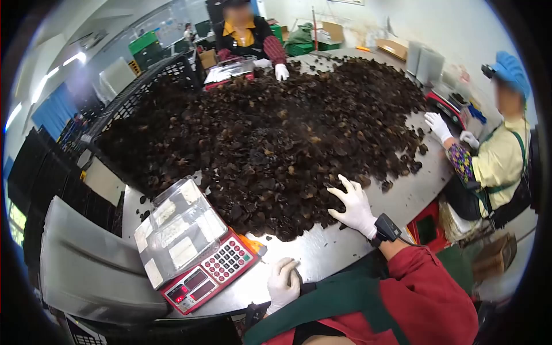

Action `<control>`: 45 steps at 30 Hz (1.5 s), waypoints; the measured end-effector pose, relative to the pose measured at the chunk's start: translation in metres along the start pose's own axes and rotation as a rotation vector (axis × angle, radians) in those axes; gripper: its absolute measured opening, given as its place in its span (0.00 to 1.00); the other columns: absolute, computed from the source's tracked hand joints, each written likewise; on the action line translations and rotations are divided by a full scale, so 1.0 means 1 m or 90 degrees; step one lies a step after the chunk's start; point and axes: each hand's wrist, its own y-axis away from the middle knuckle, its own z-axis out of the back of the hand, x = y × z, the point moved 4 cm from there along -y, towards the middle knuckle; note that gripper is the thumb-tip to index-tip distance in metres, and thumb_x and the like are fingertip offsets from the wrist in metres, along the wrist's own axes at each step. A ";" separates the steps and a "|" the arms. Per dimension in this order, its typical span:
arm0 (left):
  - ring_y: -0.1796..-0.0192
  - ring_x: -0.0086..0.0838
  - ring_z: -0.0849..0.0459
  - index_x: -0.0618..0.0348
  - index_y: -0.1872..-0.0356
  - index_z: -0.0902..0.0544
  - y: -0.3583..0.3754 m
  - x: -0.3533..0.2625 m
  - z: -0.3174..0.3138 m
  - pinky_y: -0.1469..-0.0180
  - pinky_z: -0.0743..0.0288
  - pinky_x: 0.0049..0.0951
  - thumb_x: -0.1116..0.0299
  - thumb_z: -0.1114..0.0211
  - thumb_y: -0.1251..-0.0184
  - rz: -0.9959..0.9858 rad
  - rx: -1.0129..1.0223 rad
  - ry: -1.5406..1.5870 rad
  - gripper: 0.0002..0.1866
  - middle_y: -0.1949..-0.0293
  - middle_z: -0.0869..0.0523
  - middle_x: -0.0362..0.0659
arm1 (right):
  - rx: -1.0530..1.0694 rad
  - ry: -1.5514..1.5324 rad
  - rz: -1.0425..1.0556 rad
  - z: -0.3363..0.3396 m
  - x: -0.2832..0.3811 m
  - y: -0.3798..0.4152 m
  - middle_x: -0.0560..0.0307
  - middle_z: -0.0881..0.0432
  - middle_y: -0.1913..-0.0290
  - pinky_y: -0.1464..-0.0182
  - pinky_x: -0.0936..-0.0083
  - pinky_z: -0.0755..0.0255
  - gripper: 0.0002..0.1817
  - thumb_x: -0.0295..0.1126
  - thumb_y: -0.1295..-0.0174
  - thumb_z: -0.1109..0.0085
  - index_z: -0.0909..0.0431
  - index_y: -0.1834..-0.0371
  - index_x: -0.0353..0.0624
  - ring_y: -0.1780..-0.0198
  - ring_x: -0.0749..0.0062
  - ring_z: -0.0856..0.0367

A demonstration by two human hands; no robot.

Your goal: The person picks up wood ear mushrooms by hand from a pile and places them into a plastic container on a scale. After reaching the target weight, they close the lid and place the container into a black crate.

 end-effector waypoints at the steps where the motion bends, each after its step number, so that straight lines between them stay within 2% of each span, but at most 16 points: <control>1: 0.51 0.46 0.13 0.59 0.56 0.14 0.000 0.000 0.000 0.49 0.18 0.40 0.84 0.37 0.45 0.002 -0.011 -0.008 0.15 0.53 0.15 0.51 | -0.018 -0.006 0.013 0.002 0.001 -0.003 0.45 0.31 0.28 0.38 0.53 0.25 0.31 0.43 0.52 0.25 0.18 0.40 0.60 0.35 0.44 0.29; 4: 0.51 0.44 0.13 0.59 0.56 0.13 0.001 0.000 -0.002 0.48 0.18 0.38 0.84 0.37 0.45 0.038 0.019 -0.018 0.16 0.54 0.13 0.49 | -0.095 -0.030 0.059 -0.005 -0.009 -0.014 0.50 0.23 0.38 0.48 0.61 0.18 0.26 0.38 0.54 0.25 0.15 0.47 0.59 0.42 0.52 0.22; 7: 0.51 0.43 0.13 0.59 0.56 0.13 0.000 -0.006 0.012 0.47 0.19 0.38 0.84 0.36 0.45 0.074 0.030 -0.014 0.15 0.54 0.13 0.48 | -0.109 -0.136 0.021 -0.002 -0.022 -0.024 0.51 0.19 0.46 0.47 0.63 0.19 0.18 0.34 0.54 0.27 0.13 0.56 0.55 0.49 0.54 0.16; 11: 0.52 0.46 0.14 0.61 0.61 0.12 -0.031 -0.038 0.094 0.46 0.20 0.44 0.81 0.33 0.50 -0.061 -0.086 -0.255 0.13 0.58 0.13 0.49 | -0.048 -0.259 -0.013 0.018 -0.035 -0.041 0.53 0.16 0.55 0.47 0.66 0.20 0.13 0.31 0.51 0.31 0.12 0.60 0.49 0.51 0.57 0.14; 13: 0.49 0.47 0.14 0.65 0.55 0.14 -0.038 -0.035 0.142 0.42 0.22 0.45 0.85 0.37 0.43 -0.012 -0.231 -0.350 0.14 0.52 0.13 0.51 | 0.023 -0.392 -0.025 0.025 -0.044 -0.052 0.49 0.13 0.56 0.44 0.67 0.21 0.13 0.28 0.48 0.34 0.13 0.58 0.41 0.50 0.57 0.14; 15: 0.41 0.48 0.18 0.66 0.50 0.16 -0.051 -0.031 0.180 0.35 0.27 0.46 0.86 0.40 0.38 0.032 -0.270 -0.474 0.16 0.45 0.15 0.52 | 0.179 -0.600 -0.203 0.040 -0.046 -0.064 0.58 0.11 0.58 0.47 0.76 0.23 0.15 0.27 0.42 0.36 0.14 0.52 0.35 0.53 0.74 0.15; 16: 0.38 0.49 0.21 0.66 0.48 0.17 -0.063 -0.033 0.188 0.33 0.30 0.46 0.83 0.39 0.36 0.036 -0.262 -0.526 0.15 0.44 0.16 0.53 | 0.184 -0.637 -0.204 0.040 -0.055 -0.070 0.62 0.13 0.61 0.53 0.79 0.23 0.14 0.28 0.40 0.37 0.14 0.51 0.37 0.57 0.82 0.19; 19: 0.32 0.48 0.26 0.62 0.44 0.19 -0.070 -0.010 0.204 0.25 0.40 0.49 0.73 0.40 0.27 0.043 -0.230 -0.573 0.13 0.41 0.18 0.52 | 0.247 -0.944 -0.340 0.037 -0.066 -0.084 0.62 0.15 0.63 0.64 0.77 0.21 0.17 0.32 0.34 0.36 0.17 0.43 0.41 0.63 0.79 0.18; 22: 0.40 0.41 0.19 0.57 0.47 0.17 -0.067 0.019 0.203 0.21 0.50 0.52 0.62 0.43 0.21 0.180 -0.080 -0.581 0.13 0.48 0.15 0.46 | 0.254 -1.103 -0.373 0.039 -0.051 -0.094 0.60 0.15 0.57 0.62 0.74 0.18 0.18 0.35 0.31 0.37 0.18 0.40 0.41 0.64 0.74 0.16; 23: 0.45 0.41 0.17 0.59 0.50 0.17 -0.065 0.022 0.200 0.22 0.48 0.52 0.64 0.43 0.22 0.161 -0.064 -0.549 0.11 0.52 0.14 0.44 | 0.276 -1.173 -0.403 0.036 -0.044 -0.098 0.59 0.14 0.55 0.61 0.74 0.17 0.19 0.36 0.31 0.37 0.18 0.40 0.41 0.64 0.73 0.15; 31: 0.38 0.44 0.22 0.60 0.41 0.20 -0.077 -0.002 0.176 0.22 0.47 0.53 0.67 0.38 0.28 0.164 -0.042 -0.475 0.17 0.44 0.17 0.49 | 0.499 -1.157 -0.297 0.008 0.067 -0.152 0.58 0.14 0.52 0.57 0.64 0.18 0.21 0.42 0.31 0.38 0.17 0.40 0.43 0.63 0.69 0.13; 35: 0.36 0.50 0.24 0.64 0.40 0.21 -0.085 0.003 0.195 0.30 0.34 0.43 0.75 0.37 0.31 0.142 -0.159 -0.463 0.19 0.41 0.20 0.54 | 0.645 -1.156 -0.189 -0.012 0.147 -0.178 0.56 0.14 0.54 0.61 0.66 0.15 0.21 0.40 0.31 0.38 0.18 0.40 0.42 0.62 0.69 0.13; 37: 0.37 0.49 0.22 0.64 0.44 0.19 -0.093 0.000 0.205 0.30 0.33 0.43 0.78 0.34 0.34 0.125 -0.220 -0.430 0.17 0.44 0.17 0.53 | 0.710 -1.149 -0.162 -0.019 0.189 -0.183 0.55 0.14 0.54 0.63 0.67 0.15 0.19 0.38 0.31 0.38 0.18 0.43 0.40 0.62 0.70 0.13; 40: 0.45 0.45 0.17 0.63 0.54 0.15 -0.102 -0.013 0.203 0.37 0.26 0.41 0.81 0.29 0.42 0.089 -0.250 -0.402 0.14 0.52 0.13 0.49 | 0.779 -1.114 -0.107 -0.032 0.238 -0.187 0.58 0.17 0.71 0.65 0.71 0.18 0.18 0.37 0.32 0.38 0.18 0.46 0.37 0.76 0.76 0.20; 43: 0.51 0.41 0.16 0.60 0.53 0.14 -0.122 -0.028 0.181 0.46 0.24 0.36 0.77 0.23 0.47 -0.018 -0.230 -0.372 0.18 0.54 0.13 0.47 | 0.823 -1.138 -0.184 -0.047 0.276 -0.175 0.61 0.20 0.77 0.64 0.73 0.19 0.18 0.37 0.33 0.38 0.19 0.46 0.37 0.79 0.77 0.24; 45: 0.59 0.37 0.14 0.60 0.54 0.14 -0.133 -0.027 0.169 0.53 0.22 0.34 0.76 0.22 0.46 0.008 -0.255 -0.346 0.17 0.62 0.11 0.44 | 0.857 -1.136 -0.104 -0.035 0.301 -0.166 0.63 0.21 0.77 0.63 0.75 0.21 0.18 0.38 0.33 0.38 0.18 0.46 0.37 0.79 0.78 0.24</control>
